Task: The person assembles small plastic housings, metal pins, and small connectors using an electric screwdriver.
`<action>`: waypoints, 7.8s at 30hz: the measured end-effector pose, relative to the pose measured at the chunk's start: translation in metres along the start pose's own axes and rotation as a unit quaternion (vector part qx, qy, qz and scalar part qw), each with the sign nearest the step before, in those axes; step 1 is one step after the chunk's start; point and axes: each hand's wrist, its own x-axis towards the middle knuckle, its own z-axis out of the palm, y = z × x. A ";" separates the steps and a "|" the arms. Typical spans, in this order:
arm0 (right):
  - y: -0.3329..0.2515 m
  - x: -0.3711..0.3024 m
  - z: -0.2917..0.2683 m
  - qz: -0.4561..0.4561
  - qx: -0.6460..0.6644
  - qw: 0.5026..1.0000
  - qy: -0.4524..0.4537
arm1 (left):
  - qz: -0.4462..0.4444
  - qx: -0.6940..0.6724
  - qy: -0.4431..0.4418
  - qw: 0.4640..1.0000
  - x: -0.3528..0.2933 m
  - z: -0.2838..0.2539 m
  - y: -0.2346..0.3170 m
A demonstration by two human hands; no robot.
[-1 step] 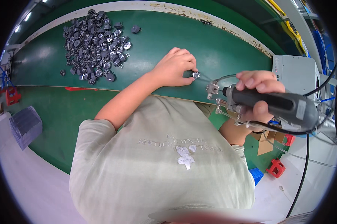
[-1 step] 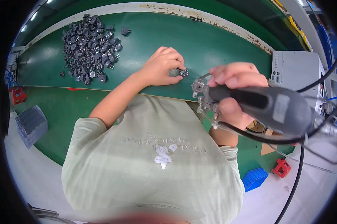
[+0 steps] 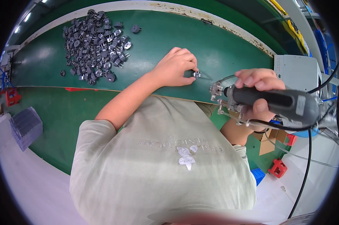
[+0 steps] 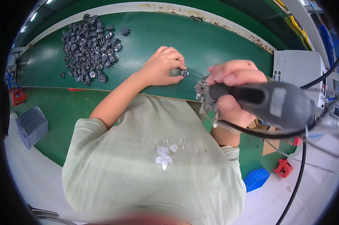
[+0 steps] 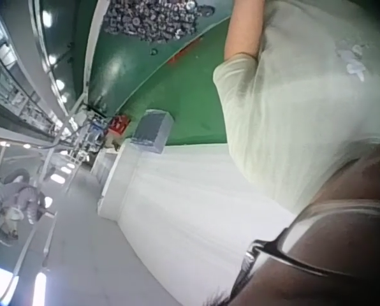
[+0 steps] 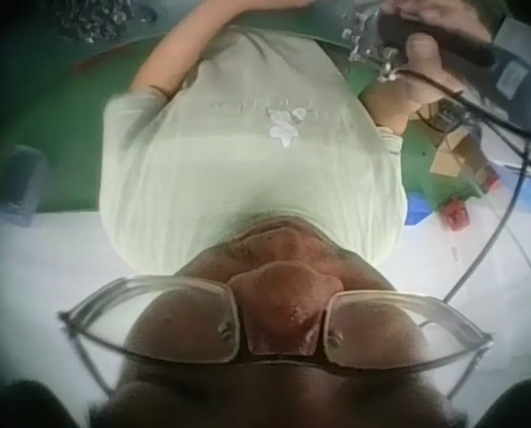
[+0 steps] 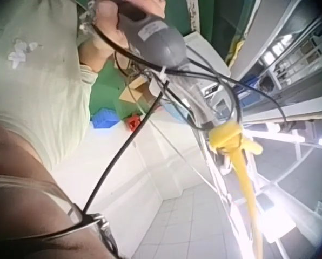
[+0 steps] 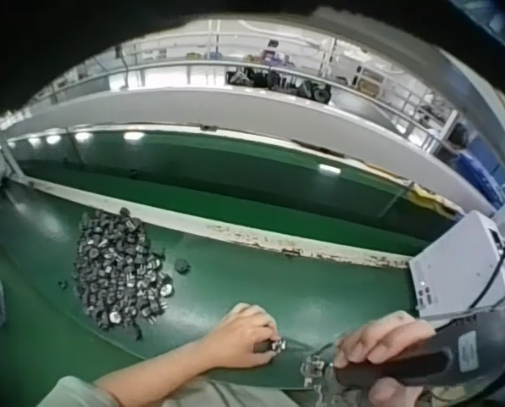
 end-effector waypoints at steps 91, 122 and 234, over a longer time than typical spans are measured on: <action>0.034 -0.033 -0.028 0.041 0.032 0.998 0.035 | 0.025 -0.057 -0.067 0.996 0.057 -0.061 -0.059; 0.036 -0.014 -0.034 0.021 0.112 0.993 0.037 | -0.041 -0.033 -0.053 0.997 0.014 -0.008 0.000; 0.027 -0.015 -0.018 0.038 0.089 0.994 -0.057 | 0.082 -0.058 -0.012 0.995 0.004 -0.008 -0.009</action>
